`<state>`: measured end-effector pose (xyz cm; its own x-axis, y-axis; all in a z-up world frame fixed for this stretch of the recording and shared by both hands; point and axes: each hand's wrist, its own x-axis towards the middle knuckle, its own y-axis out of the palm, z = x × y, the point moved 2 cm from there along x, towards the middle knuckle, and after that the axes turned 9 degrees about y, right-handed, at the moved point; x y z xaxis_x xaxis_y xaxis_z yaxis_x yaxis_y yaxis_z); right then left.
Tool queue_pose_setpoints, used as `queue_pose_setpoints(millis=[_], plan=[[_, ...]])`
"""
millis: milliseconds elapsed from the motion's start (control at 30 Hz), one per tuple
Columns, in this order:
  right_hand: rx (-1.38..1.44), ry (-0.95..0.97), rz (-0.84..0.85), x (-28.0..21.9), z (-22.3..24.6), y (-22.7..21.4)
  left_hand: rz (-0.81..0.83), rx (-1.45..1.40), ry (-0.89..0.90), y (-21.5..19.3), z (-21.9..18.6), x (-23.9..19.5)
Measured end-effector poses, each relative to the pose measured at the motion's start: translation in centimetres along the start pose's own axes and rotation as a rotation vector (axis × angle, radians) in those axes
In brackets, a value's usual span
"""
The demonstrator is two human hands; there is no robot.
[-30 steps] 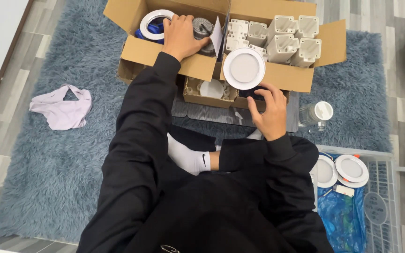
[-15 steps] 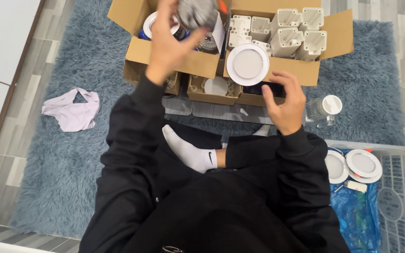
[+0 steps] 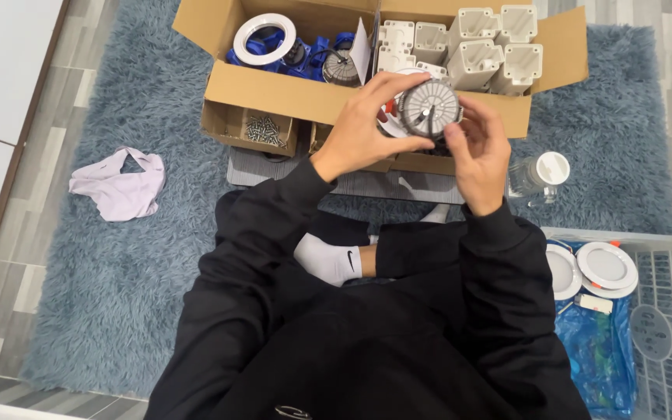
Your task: Assembling recessed LED light fixtures by snapping together the outer ring, diffuser, and light unit.
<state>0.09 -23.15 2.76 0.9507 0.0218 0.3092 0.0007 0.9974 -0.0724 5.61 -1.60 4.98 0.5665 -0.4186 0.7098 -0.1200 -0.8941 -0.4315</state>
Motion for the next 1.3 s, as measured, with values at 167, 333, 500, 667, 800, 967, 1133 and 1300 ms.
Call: queue_pose_setpoints(millis=[167,333,500,667,800,967,1133,1300], plan=[[0.005,0.006,-0.06,0.8,-0.3,-0.1,0.038,-0.102,-0.175,1.2,1.8,-0.3],[0.013,0.035,-0.085,2.1,-1.5,-0.6,0.067,-0.166,-0.202,1.1,2.7,0.2],[0.015,0.022,-0.081,2.7,-2.9,-0.8,0.137,-0.255,-0.339,0.6,4.4,0.2],[-0.045,0.039,-0.113,2.6,-3.8,-0.4,0.059,-0.238,-0.29,-0.3,3.8,0.6],[-0.061,0.046,-0.101,3.0,-3.9,-0.2,0.044,-0.202,-0.303,-0.1,4.3,0.6],[-0.385,-0.103,-0.105,3.4,-3.4,0.2,0.031,-0.056,-0.241,-0.3,4.9,0.6],[-0.436,-0.099,-0.096,3.3,-3.2,0.2,0.028,-0.033,-0.218,0.1,5.4,0.1],[-0.492,-0.114,-0.093,3.8,-3.7,0.0,0.003,0.003,-0.239,0.5,6.2,-0.1]])
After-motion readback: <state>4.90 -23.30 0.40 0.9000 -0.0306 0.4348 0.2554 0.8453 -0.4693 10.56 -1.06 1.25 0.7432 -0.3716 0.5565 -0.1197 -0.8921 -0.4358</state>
